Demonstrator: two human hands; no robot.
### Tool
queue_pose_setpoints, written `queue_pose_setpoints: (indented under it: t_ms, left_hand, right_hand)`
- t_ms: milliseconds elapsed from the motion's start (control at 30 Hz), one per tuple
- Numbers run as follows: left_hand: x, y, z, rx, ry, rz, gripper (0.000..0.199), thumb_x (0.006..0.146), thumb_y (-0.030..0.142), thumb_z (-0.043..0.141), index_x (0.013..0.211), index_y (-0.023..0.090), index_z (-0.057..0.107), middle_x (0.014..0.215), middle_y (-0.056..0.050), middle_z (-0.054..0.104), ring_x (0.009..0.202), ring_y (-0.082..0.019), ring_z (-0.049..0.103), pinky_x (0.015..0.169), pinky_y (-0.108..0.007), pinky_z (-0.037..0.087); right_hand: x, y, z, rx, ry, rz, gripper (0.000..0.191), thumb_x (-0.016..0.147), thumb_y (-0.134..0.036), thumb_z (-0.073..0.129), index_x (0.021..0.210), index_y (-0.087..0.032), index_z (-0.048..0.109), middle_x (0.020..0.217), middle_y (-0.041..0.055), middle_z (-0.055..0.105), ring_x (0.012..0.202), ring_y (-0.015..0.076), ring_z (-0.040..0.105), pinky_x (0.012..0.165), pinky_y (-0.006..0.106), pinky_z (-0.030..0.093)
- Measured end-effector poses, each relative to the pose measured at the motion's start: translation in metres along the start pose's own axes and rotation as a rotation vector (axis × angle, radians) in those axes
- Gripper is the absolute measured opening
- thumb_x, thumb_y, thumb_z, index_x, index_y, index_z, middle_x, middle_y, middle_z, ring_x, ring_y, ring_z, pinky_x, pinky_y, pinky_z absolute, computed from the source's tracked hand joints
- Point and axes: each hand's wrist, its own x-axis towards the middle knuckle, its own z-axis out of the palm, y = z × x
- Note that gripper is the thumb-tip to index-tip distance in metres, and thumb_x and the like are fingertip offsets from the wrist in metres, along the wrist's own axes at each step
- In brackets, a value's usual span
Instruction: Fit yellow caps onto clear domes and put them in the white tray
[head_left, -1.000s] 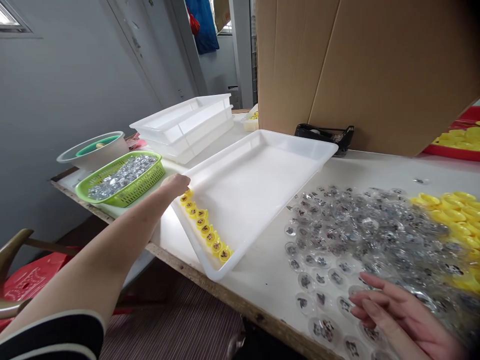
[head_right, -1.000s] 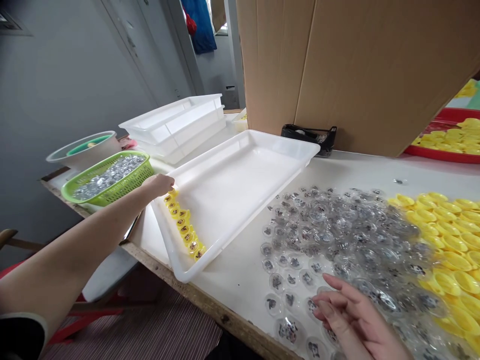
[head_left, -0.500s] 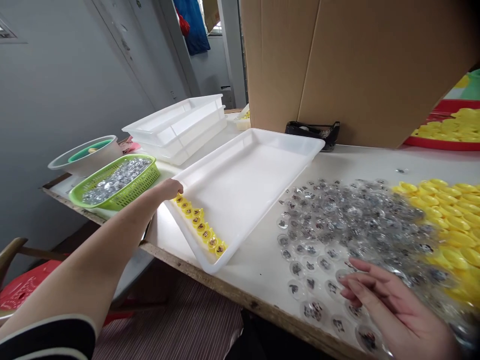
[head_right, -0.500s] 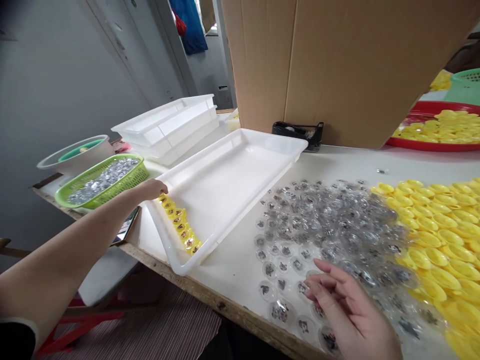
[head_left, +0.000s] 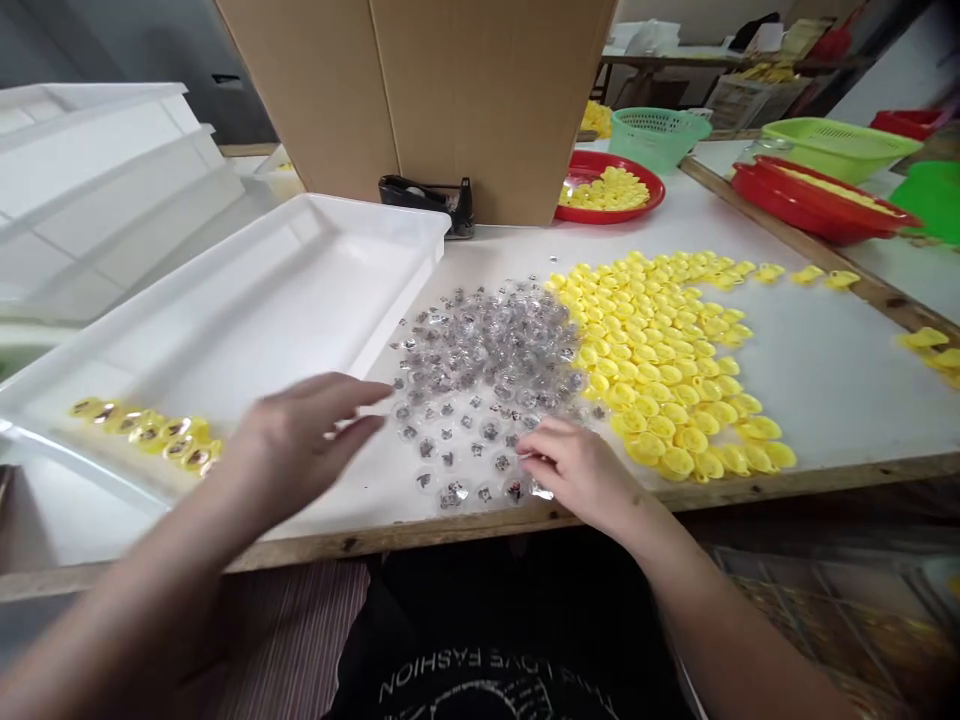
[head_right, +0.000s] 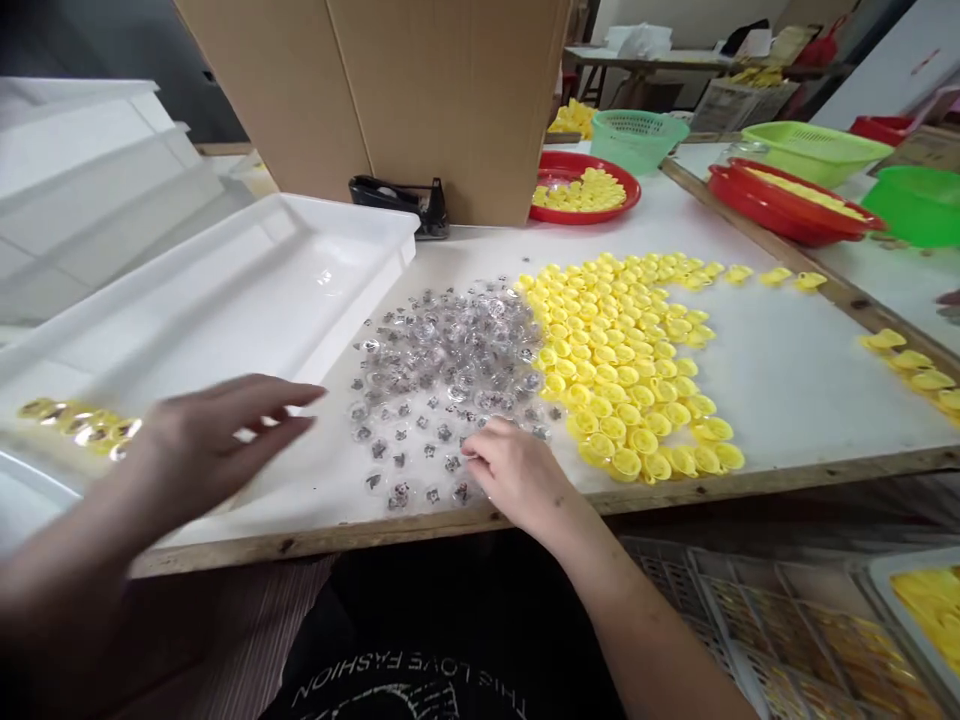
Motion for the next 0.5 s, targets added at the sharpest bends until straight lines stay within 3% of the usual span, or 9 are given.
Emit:
queue_pose_setpoints:
  t_ms: [133,333,500]
  left_hand:
    - [0.012,0.027,0.052,-0.113,-0.113,0.002,0.022,0.084,0.024,0.055,0.101,0.017,0.068,0.090,-0.004,0.071,0.068,-0.012,0.063,0.064,-0.024,0.051]
    - [0.048,0.054,0.077,-0.184,-0.200,0.047,0.023,0.083,0.018,0.054,0.101,0.016,0.068,0.089,-0.004,0.070,0.073,-0.014,0.063,0.067,-0.026,0.050]
    - [0.101,0.111,0.113,-0.164,-0.417,0.316,0.022,0.082,0.020,0.058,0.101,0.020,0.069,0.095,-0.003,0.068,0.080,-0.015,0.063,0.072,-0.026,0.049]
  right_hand:
    - [0.013,-0.014,0.011,-0.198,-0.126,-0.020,0.010,0.080,-0.022,0.066,0.088,-0.015,0.067,0.088,0.0067,0.060,0.076,0.0197,0.061,0.066,0.031,0.047]
    - [0.014,-0.014,0.018,-0.100,-0.108,-0.036,0.013,0.083,-0.022,0.063,0.094,-0.016,0.068,0.095,0.0086,0.064,0.087,0.0222,0.063,0.076,0.032,0.048]
    - [0.017,-0.014,0.026,-0.038,-0.075,0.023,0.018,0.083,-0.027,0.065,0.096,-0.016,0.067,0.100,0.0088,0.066,0.092,0.0237,0.062,0.081,0.037,0.050]
